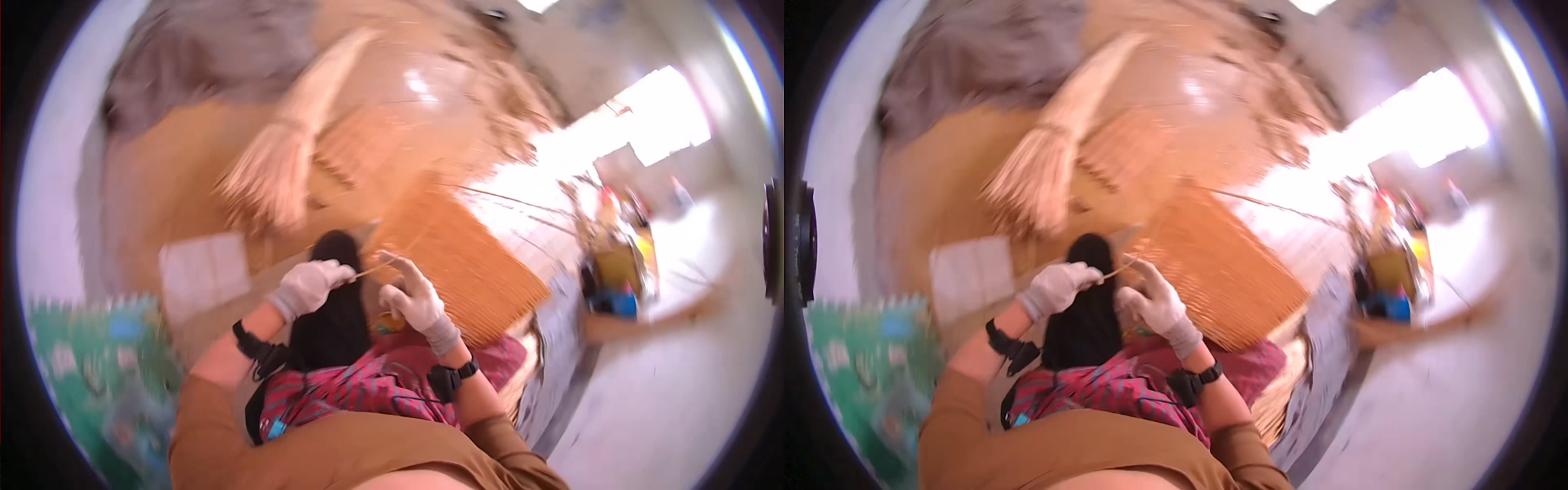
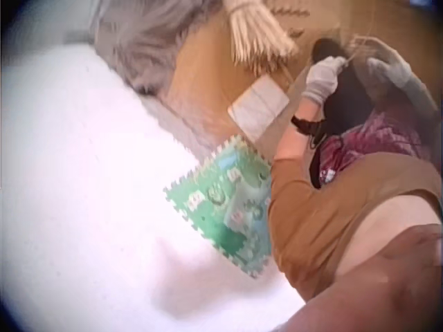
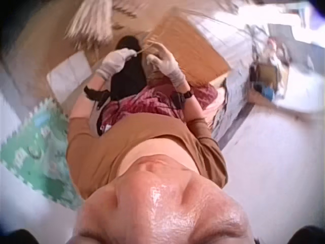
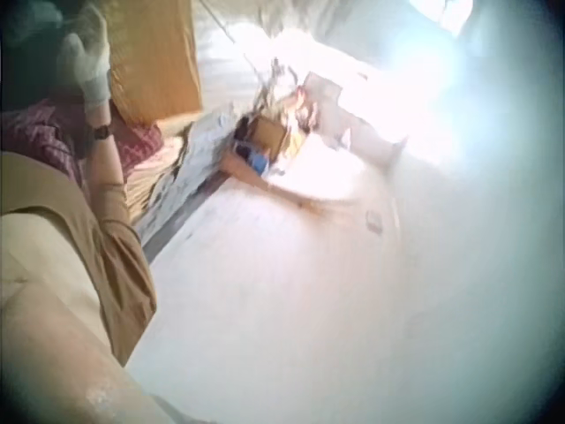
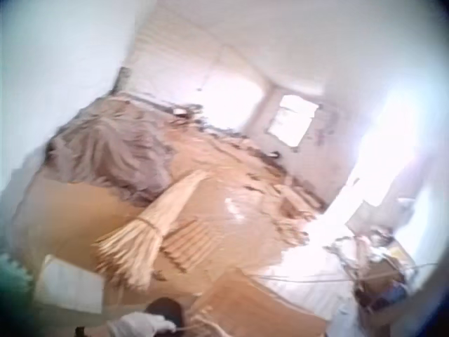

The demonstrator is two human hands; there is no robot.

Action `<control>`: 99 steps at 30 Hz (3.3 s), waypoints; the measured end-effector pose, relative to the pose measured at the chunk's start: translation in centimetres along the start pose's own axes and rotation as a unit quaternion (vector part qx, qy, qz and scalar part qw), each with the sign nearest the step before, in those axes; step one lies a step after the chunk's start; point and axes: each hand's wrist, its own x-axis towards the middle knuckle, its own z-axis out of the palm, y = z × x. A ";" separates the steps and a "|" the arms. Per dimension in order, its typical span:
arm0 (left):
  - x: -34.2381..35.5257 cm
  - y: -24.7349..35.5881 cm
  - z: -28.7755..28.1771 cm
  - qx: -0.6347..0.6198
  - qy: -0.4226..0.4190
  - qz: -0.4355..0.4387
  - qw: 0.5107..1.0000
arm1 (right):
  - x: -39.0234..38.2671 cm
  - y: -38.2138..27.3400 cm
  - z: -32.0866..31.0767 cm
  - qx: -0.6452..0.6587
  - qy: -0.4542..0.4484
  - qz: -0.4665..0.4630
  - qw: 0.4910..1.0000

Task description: The person is weaving a wicker basket, using tools such as pliers, a measuring tape, and a drill.

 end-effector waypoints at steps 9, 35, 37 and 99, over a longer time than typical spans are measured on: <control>10.3 8.7 5.7 -0.032 0.057 0.042 0.997 | -11.3 3.3 -13.7 0.113 0.485 -0.185 0.847; 22.9 18.1 12.2 0.301 0.013 0.153 0.941 | -1.1 -1.6 -27.0 -0.379 0.513 -0.078 0.766; 23.1 18.0 12.0 0.326 0.027 0.154 0.932 | -2.0 -0.6 -26.9 -0.273 0.554 -0.133 0.775; 30.3 31.6 21.9 -0.087 -0.014 0.207 0.974 | -21.0 11.8 -26.8 0.222 0.579 -0.251 0.744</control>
